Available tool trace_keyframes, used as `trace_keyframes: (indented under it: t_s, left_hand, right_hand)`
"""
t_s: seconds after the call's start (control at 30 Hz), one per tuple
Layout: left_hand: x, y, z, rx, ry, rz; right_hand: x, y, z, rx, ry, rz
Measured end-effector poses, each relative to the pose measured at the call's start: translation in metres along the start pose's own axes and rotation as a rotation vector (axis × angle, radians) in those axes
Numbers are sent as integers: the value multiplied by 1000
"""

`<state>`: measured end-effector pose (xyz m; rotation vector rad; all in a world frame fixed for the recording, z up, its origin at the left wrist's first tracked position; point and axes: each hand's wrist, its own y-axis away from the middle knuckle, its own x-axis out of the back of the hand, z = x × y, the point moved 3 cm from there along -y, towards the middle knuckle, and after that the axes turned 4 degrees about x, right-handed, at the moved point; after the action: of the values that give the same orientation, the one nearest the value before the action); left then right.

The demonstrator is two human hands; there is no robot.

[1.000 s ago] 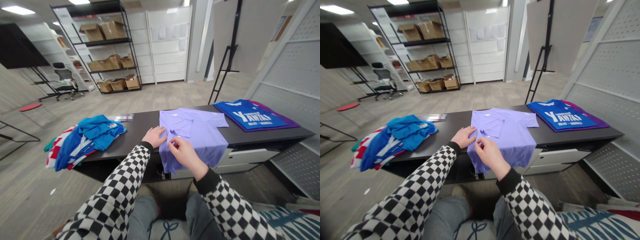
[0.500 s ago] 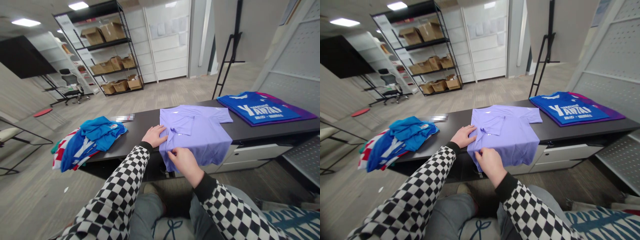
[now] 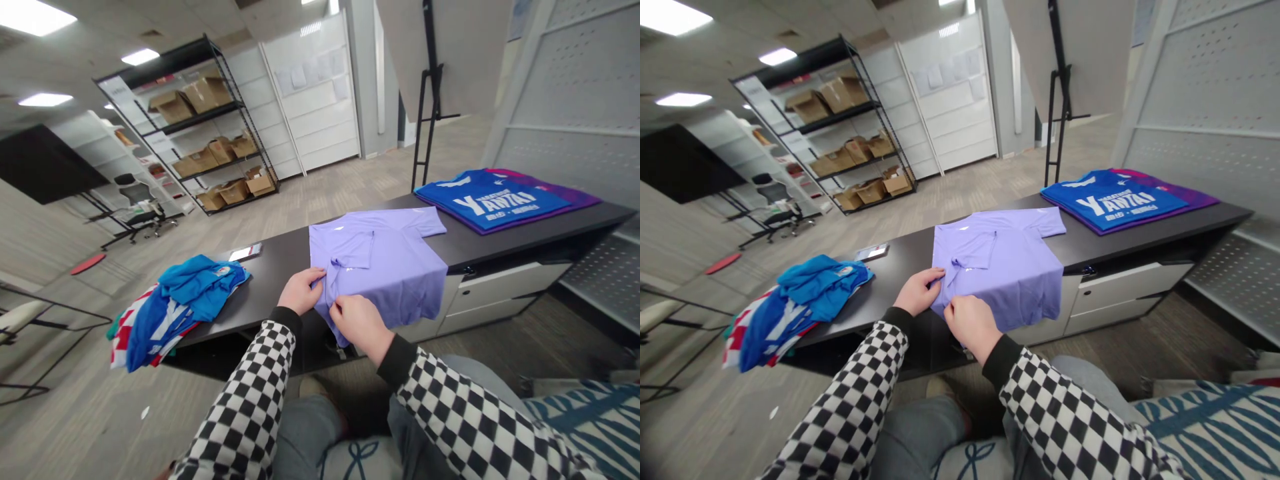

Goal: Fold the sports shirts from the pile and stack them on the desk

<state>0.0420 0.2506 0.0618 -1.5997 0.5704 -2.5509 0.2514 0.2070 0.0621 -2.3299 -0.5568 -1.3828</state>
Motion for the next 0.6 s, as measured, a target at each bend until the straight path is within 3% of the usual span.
trace_keyframes:
  t_s: [0.37, 0.6]
  left_hand:
    - [4, -3, 9, 58, -32, -61]
    - [2, -1, 9, 47, -47, -64]
  right_hand:
    - [30, -4, 24, -29, -49, -41]
    - [33, -6, 37, -24, -55, -116]
